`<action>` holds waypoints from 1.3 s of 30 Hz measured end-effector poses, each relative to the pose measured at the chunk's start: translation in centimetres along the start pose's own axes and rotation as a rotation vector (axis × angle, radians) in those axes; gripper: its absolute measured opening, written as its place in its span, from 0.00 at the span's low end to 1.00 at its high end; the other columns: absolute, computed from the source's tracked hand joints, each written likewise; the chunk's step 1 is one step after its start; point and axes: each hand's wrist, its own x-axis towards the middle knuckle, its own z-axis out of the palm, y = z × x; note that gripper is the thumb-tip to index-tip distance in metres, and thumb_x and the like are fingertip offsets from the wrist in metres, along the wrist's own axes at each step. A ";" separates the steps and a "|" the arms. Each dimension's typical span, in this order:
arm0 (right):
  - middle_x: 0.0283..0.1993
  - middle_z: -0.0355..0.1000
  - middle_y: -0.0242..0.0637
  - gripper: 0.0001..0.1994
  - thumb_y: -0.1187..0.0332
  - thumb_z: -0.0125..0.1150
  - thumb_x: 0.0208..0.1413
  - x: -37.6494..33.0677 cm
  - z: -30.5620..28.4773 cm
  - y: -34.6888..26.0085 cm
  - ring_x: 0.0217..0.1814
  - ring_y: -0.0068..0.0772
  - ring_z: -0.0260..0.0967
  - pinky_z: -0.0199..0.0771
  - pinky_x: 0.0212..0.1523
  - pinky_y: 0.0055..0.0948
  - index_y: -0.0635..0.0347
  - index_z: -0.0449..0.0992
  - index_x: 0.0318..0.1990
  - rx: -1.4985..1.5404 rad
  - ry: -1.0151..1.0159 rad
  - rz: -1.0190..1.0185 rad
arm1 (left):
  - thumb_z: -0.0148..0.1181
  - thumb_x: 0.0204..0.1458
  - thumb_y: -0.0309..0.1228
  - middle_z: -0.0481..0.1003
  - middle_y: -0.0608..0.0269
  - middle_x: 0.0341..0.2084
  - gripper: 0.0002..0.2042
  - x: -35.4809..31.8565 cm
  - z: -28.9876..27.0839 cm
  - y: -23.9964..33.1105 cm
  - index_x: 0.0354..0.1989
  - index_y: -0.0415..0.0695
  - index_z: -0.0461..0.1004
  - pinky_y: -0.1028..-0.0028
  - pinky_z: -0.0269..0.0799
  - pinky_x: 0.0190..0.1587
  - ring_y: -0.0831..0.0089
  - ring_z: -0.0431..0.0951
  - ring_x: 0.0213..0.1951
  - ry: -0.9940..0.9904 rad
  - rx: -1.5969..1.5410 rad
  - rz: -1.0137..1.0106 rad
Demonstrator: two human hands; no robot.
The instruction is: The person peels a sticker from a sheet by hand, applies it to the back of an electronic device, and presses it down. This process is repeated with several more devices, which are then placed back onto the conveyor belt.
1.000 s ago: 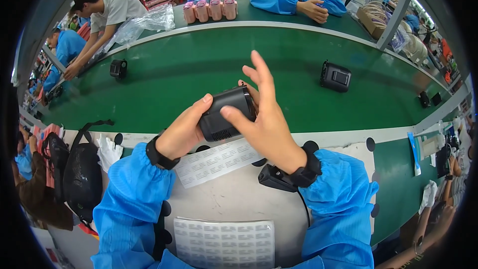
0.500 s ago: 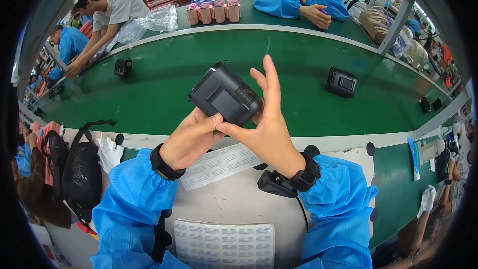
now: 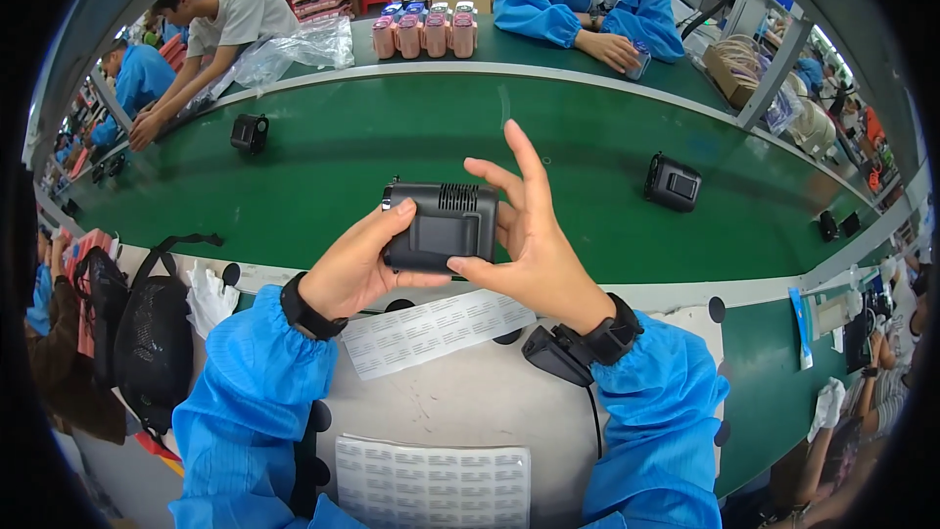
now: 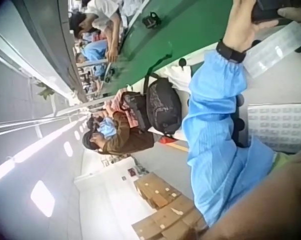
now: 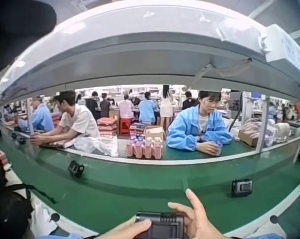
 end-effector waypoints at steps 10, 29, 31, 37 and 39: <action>0.55 0.57 0.45 0.28 0.72 0.56 0.51 0.0 0.6 -0.4 0.57 0.34 0.57 0.60 0.54 0.29 0.57 0.51 0.58 0.011 0.387 -0.115 | 0.49 0.55 0.38 0.59 0.59 0.51 0.25 -0.4 0.8 -0.2 0.58 0.47 0.48 0.63 0.72 0.46 0.68 0.66 0.51 0.058 0.026 0.152; 0.27 0.71 0.30 0.02 0.77 0.58 0.49 -0.7 0.9 -2.1 0.27 0.13 0.66 0.66 0.28 0.13 0.66 0.72 0.30 -0.113 0.224 0.165 | 0.57 0.49 0.27 0.61 0.56 0.48 0.29 -0.1 0.5 -1.2 0.57 0.48 0.48 0.67 0.74 0.43 0.67 0.68 0.48 0.114 0.110 0.246; 0.26 0.71 0.30 0.02 0.78 0.59 0.49 -0.8 0.9 -2.1 0.27 0.13 0.66 0.66 0.27 0.13 0.66 0.72 0.29 -0.125 0.234 0.158 | 0.57 0.47 0.24 0.61 0.57 0.49 0.30 0.0 0.5 -1.3 0.57 0.50 0.48 0.68 0.75 0.43 0.67 0.69 0.48 0.110 0.142 0.273; 0.27 0.71 0.32 0.03 0.77 0.58 0.48 -0.9 1.1 -2.2 0.26 0.16 0.66 0.66 0.28 0.15 0.65 0.72 0.29 -0.156 0.239 0.187 | 0.56 0.47 0.21 0.61 0.57 0.48 0.30 0.0 0.5 -1.5 0.57 0.50 0.49 0.68 0.75 0.42 0.68 0.69 0.47 0.138 0.151 0.276; 0.27 0.71 0.32 0.02 0.77 0.58 0.48 -0.9 1.1 -2.1 0.27 0.16 0.66 0.66 0.28 0.14 0.66 0.71 0.29 -0.156 0.239 0.194 | 0.56 0.47 0.21 0.62 0.57 0.48 0.29 0.0 0.5 -1.5 0.56 0.50 0.49 0.69 0.76 0.41 0.68 0.69 0.47 0.141 0.162 0.289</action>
